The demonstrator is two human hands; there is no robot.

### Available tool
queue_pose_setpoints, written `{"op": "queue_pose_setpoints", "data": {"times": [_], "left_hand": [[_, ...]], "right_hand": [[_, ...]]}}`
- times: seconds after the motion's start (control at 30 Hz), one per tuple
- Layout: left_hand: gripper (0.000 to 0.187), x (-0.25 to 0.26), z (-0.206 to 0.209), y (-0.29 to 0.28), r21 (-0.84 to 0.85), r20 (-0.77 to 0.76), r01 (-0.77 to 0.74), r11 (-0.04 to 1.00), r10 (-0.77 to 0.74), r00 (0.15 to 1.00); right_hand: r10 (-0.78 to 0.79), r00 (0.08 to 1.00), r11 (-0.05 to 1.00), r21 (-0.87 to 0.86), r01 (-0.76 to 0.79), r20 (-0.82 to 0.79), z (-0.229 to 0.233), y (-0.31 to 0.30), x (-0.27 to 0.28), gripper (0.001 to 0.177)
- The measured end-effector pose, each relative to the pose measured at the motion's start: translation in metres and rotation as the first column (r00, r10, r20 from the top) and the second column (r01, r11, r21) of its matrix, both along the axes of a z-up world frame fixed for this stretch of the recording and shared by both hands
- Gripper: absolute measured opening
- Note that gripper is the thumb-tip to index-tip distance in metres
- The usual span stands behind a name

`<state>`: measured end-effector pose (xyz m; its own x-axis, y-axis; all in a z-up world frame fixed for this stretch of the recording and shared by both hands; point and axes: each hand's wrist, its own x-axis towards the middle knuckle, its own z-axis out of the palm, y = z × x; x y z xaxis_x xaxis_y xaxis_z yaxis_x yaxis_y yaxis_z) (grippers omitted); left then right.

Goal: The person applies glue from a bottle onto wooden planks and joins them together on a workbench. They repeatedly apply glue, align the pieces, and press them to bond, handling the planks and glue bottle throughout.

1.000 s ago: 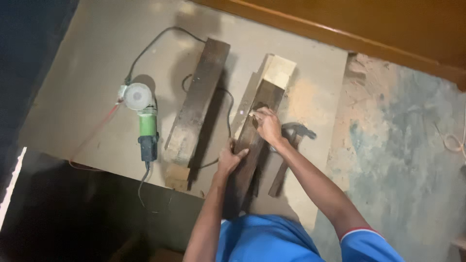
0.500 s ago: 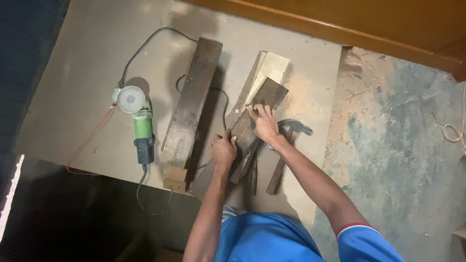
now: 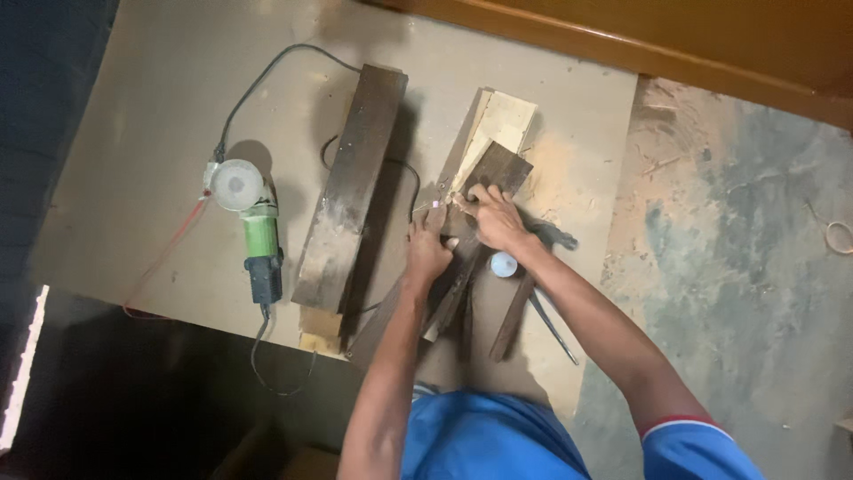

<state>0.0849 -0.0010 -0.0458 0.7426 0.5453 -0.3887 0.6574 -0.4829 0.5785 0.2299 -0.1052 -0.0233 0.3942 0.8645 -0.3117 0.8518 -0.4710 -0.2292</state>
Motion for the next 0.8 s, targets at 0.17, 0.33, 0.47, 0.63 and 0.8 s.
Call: {"op": "queue_pose_setpoints", "data": {"times": [0.17,0.33,0.47,0.63,0.8], "left_hand": [[0.075,0.016,-0.018,0.008,0.030,-0.014,0.040,0.999,-0.039,0.999],[0.059,0.016,0.013,0.005,0.128,0.019,0.161,0.979,-0.165,0.986],[0.056,0.012,0.034,-0.001,0.158,-0.083,0.217,0.963,-0.206,0.975],[0.058,0.017,0.035,0.001,0.210,-0.088,0.289,0.934,-0.276,0.957],[0.058,0.015,0.008,0.006,0.222,-0.135,0.271,0.937,-0.246,0.960]], "right_hand": [[-0.076,0.972,0.982,0.153,0.112,-0.223,0.004,-0.015,0.010,0.057],[-0.067,0.914,0.458,0.801,0.385,-0.401,-0.106,-0.054,0.072,0.030],[-0.714,0.397,0.319,0.236,0.918,-0.577,-0.141,-0.112,0.111,0.033],[-0.704,0.655,0.671,0.044,0.740,-0.276,-0.114,-0.116,0.118,0.052],[-0.578,0.814,0.816,-0.039,0.577,-0.054,-0.012,-0.069,0.091,0.075]]}}
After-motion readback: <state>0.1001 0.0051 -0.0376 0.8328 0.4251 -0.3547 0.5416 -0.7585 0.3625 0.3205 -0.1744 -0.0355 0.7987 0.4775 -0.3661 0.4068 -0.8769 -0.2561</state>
